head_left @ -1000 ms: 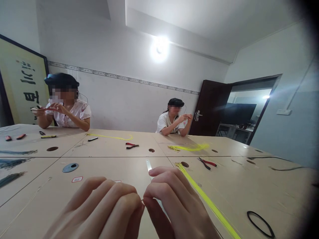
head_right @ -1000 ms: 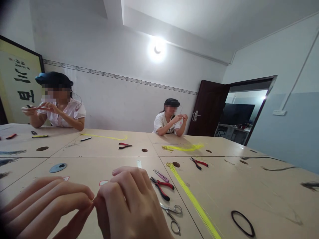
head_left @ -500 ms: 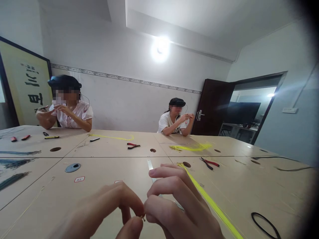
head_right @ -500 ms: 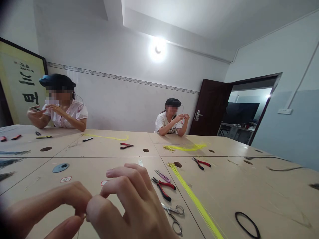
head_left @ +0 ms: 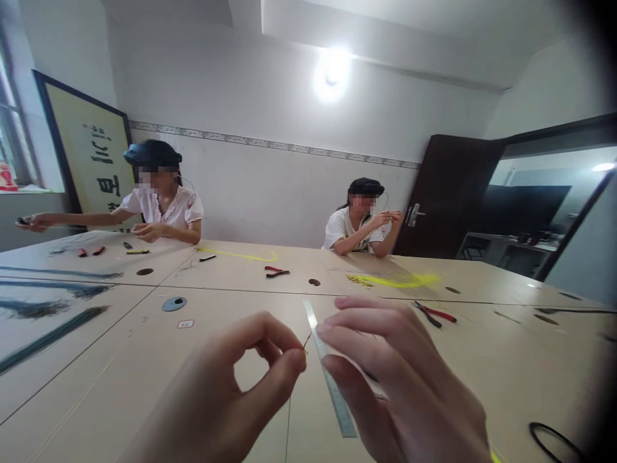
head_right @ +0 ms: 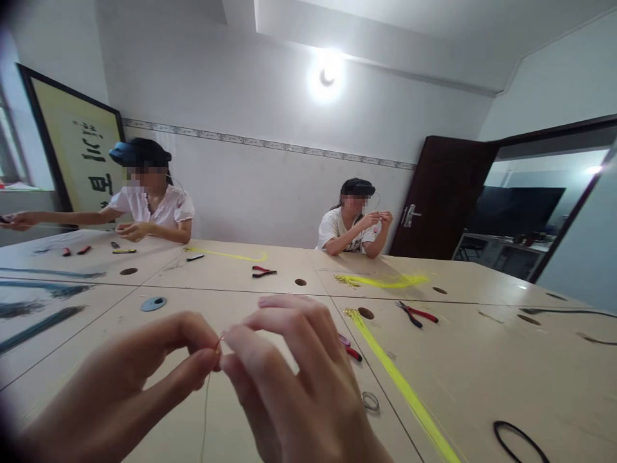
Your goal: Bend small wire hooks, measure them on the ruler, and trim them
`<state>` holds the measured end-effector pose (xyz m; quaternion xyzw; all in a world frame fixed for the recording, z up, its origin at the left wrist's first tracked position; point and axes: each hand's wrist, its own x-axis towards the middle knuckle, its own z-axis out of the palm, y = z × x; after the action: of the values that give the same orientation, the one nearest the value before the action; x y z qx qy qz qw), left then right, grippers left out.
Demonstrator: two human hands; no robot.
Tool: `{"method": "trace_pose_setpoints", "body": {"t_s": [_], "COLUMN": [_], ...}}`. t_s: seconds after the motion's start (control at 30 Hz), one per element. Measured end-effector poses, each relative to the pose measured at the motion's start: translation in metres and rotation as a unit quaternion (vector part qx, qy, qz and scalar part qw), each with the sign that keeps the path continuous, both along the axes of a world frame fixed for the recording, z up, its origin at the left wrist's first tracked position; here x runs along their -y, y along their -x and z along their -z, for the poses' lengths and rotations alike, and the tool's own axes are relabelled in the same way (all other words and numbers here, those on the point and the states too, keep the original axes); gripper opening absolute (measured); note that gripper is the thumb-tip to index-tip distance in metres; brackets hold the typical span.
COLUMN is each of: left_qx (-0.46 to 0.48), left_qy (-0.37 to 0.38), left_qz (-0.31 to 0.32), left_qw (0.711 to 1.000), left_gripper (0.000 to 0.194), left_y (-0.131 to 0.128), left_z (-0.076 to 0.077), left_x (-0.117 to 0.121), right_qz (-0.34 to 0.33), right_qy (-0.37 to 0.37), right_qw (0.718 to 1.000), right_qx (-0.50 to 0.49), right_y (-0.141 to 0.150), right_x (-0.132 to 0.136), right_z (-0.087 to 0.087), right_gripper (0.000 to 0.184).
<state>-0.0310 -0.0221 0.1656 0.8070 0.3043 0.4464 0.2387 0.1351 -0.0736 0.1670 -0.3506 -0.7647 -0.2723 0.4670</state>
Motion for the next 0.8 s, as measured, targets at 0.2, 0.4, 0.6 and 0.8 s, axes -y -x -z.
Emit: {"method": "trace_pose_setpoints", "body": {"t_s": [0.2, 0.4, 0.6, 0.8], "left_qx": [0.027, 0.031, 0.023, 0.029], "left_qy": [-0.038, -0.126, -0.218, -0.247], "left_qz": [-0.083, -0.126, -0.121, -0.114], "left_qw": [0.995, 0.984, 0.968, 0.962], "left_gripper": [0.02, 0.023, 0.015, 0.01], "left_y": [-0.002, -0.004, -0.007, -0.008], "left_z": [0.003, 0.015, 0.019, 0.019], "left_x": [-0.001, 0.0, -0.004, 0.001], "right_qz": [-0.02, -0.018, -0.045, -0.041], "right_qy": [0.04, 0.057, 0.072, 0.038], "right_qw": [0.998, 0.996, 0.994, 0.997], "right_qx": [-0.045, -0.061, -0.071, -0.055], "right_y": [0.001, 0.003, 0.006, 0.005], "right_x": [-0.003, -0.004, -0.006, -0.005], "right_z": [-0.001, 0.003, 0.001, -0.001], "right_gripper": [0.009, 0.009, 0.008, 0.01]}}
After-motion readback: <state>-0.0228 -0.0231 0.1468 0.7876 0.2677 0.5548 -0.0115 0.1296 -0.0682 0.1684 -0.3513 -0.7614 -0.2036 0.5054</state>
